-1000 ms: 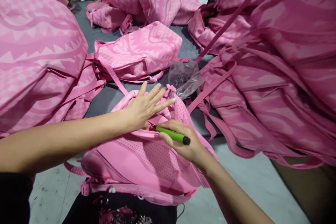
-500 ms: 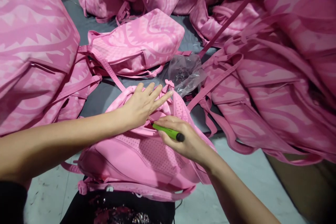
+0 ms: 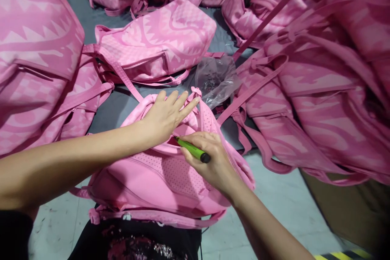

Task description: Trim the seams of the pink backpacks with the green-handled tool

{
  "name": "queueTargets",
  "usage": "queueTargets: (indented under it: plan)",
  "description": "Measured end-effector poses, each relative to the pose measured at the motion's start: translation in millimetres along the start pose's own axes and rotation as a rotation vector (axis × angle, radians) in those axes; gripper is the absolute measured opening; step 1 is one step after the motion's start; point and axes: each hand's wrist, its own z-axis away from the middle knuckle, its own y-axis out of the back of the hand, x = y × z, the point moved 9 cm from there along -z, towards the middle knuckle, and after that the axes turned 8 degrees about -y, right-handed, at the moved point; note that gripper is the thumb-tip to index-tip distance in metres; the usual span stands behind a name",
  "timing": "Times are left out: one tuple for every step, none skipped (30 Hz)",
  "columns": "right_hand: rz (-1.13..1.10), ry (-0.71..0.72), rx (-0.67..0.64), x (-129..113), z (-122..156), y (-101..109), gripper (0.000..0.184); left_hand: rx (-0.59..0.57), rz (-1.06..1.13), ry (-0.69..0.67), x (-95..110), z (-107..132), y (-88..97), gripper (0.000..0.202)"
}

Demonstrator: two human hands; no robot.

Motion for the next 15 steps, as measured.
queueTargets:
  plan:
    - [-0.009,-0.019,0.031,0.1,0.0,-0.6,0.019,-0.014,-0.001,0.002,-0.5,0.0,-0.6,0.088]
    - [-0.012,-0.033,0.06,-0.5,0.4,-1.1,0.018,-0.026,-0.005,0.003,-1.0,-0.1,-1.3,0.086]
    - [-0.011,-0.049,0.081,-1.0,0.9,-1.7,0.017,-0.031,-0.01,0.002,-1.4,-0.2,-1.5,0.085]
    - [-0.006,-0.066,0.095,-1.3,1.5,-2.4,0.015,-0.03,-0.014,-0.002,-1.4,-0.3,-1.2,0.084]
    - [-0.002,-0.083,0.102,-1.3,2.0,-3.1,0.013,-0.023,-0.017,-0.008,-1.2,-0.5,-0.6,0.083]
    - [-0.003,-0.095,0.108,-1.4,2.6,-3.5,0.011,-0.018,-0.018,-0.015,-0.8,-0.6,-0.1,0.083]
    - [-0.01,-0.105,0.116,-1.2,3.1,-3.5,0.01,-0.016,-0.018,-0.017,-0.7,-0.7,0.1,0.083]
    - [-0.024,-0.113,0.129,-1.0,3.7,-3.2,0.01,-0.016,-0.019,-0.016,-0.8,-0.7,0.1,0.084]
    - [-0.037,-0.12,0.141,-0.6,4.2,-3.1,0.011,-0.019,-0.021,-0.014,-0.9,-0.9,-0.2,0.085]
    - [-0.04,-0.127,0.153,-0.3,4.7,-3.3,0.012,-0.021,-0.025,-0.014,-0.9,-1.0,-0.3,0.085]
    - [-0.03,-0.138,0.165,0.3,5.2,-3.8,0.012,-0.017,-0.032,-0.014,-0.7,-1.3,-0.1,0.085]
    - [-0.017,-0.151,0.177,0.8,5.7,-4.2,0.012,-0.009,-0.039,-0.016,-0.3,-1.6,0.5,0.083]
    - [-0.012,-0.16,0.186,1.0,6.1,-4.8,0.012,0.0,-0.047,-0.017,-0.1,-1.9,1.1,0.082]
    - [-0.017,-0.163,0.193,0.6,6.3,-5.3,0.012,0.007,-0.053,-0.017,0.1,-2.2,1.3,0.08]
    - [-0.024,-0.166,0.201,0.0,6.5,-5.4,0.012,0.009,-0.059,-0.014,-0.1,-2.3,1.2,0.079]
